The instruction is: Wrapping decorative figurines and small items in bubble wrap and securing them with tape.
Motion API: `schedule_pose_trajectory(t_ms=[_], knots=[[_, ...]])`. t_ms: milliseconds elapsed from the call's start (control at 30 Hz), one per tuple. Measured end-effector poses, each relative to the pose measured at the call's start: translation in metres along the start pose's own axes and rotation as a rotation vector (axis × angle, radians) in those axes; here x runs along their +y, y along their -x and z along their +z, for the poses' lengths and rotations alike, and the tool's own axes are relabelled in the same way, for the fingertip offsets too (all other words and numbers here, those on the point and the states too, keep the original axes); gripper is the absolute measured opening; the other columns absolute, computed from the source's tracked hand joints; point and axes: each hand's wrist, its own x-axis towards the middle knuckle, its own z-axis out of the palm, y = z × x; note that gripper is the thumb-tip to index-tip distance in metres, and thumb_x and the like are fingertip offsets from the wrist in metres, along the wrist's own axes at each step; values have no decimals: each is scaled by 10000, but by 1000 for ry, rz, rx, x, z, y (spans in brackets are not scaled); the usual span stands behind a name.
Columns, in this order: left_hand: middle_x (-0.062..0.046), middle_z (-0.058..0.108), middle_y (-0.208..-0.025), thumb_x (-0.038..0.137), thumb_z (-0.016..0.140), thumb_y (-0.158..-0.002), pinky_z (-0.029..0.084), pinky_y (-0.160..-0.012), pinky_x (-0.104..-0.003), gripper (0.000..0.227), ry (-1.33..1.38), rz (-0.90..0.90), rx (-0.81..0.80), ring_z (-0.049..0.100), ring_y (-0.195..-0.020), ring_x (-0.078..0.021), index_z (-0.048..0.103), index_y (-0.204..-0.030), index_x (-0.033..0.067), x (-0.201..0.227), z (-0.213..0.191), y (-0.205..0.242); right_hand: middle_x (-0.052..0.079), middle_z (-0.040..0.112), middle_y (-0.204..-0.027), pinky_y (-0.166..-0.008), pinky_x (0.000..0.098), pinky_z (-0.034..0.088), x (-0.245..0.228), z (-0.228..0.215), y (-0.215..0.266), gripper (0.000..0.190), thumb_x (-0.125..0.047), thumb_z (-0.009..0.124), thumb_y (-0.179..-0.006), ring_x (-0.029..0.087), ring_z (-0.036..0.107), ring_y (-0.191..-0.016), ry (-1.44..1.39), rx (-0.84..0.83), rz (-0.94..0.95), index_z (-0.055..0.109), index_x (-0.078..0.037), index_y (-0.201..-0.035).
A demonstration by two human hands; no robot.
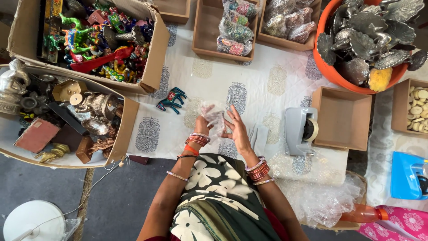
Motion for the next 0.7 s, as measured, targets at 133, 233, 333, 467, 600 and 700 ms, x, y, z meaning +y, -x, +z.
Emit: schedule_pose_trajectory(t_ms=[133,233,333,467,600,700], knots=[[-78,655,-1325,442,352,-978,443,-956,-453,558,56,-123,-1,611,-1213,-225,509,-1467,225,46,28,51,176,261,-1655,-860,449,609,39,-25,-13,676,-431,372,-1008,360,478,-1405,-220,-9,-155,183,-187,-1610],[-154,643,-1332,494,315,-984,450,-1052,-516,598,243,-70,-150,603,-1233,-319,462,-1485,204,35,9,51,235,408,-1595,-899,395,638,68,-37,-26,631,-406,422,-1052,350,610,-1288,-232,24,-178,317,-117,-1603],[-121,655,-1332,526,294,-983,419,-1027,-519,640,256,-11,-163,591,-1245,-273,503,-1435,125,21,-12,47,228,509,-1545,-992,442,575,90,-50,-41,598,-339,582,-992,383,625,-1209,52,273,-217,460,-99,-1526],[-153,658,-1182,640,417,-998,438,-996,-485,692,330,-35,-51,593,-1110,-314,502,-1259,5,-12,-51,41,193,410,-1518,-1060,506,482,100,-57,-51,686,-423,591,-963,320,488,-1351,250,289,-61,351,-150,-1545],[-94,624,-1154,522,696,-841,476,-978,-437,624,44,92,-59,600,-1130,-243,521,-1182,30,-29,-57,42,173,474,-1462,-998,466,490,97,-57,-62,761,-484,621,-938,290,533,-1273,276,245,39,314,-162,-1555],[-194,684,-1103,486,850,-848,490,-977,-386,652,-879,395,-155,650,-1088,-229,620,-1113,-63,18,-9,82,180,619,-1277,-904,408,541,112,-62,-81,761,-471,659,-910,275,632,-1057,272,216,88,375,-115,-1520]])
